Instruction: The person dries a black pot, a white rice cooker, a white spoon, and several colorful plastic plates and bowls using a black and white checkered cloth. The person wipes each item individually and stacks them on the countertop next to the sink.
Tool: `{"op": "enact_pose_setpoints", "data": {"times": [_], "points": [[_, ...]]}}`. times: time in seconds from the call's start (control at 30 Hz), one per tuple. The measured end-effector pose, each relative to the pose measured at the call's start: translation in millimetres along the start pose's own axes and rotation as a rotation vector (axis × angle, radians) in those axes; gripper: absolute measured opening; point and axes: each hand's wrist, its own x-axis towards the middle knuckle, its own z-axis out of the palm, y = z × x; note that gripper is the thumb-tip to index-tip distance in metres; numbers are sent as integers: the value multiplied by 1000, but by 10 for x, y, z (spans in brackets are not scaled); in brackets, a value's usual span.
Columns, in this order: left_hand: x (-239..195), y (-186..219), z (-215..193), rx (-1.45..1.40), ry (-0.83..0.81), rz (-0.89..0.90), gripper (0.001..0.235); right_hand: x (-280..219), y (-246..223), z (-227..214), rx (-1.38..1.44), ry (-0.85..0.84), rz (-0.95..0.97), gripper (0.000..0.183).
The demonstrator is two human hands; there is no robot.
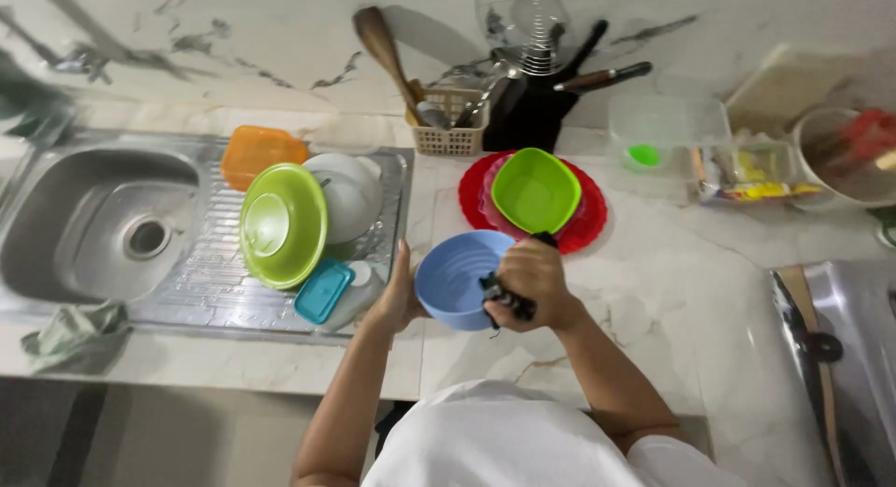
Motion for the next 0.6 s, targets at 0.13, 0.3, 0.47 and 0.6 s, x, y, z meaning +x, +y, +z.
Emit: {"op": "enact_pose_setpoints", "data": {"times": [0.13, 0.3, 0.47, 0.6], "points": [[-79, -122, 168, 82, -14, -41, 84, -303, 31, -45, 25, -176, 197, 33], [19, -451, 238, -57, -34, 33, 72, -577, 155, -22, 282, 415, 702, 48], [-20, -372, 406, -46, 36, -15, 62, -297, -141, 161, 377, 445, 542, 62], [-28, -318, 306, -100, 49, 256, 66, -205, -326, 421, -91, -221, 383, 41]]}}
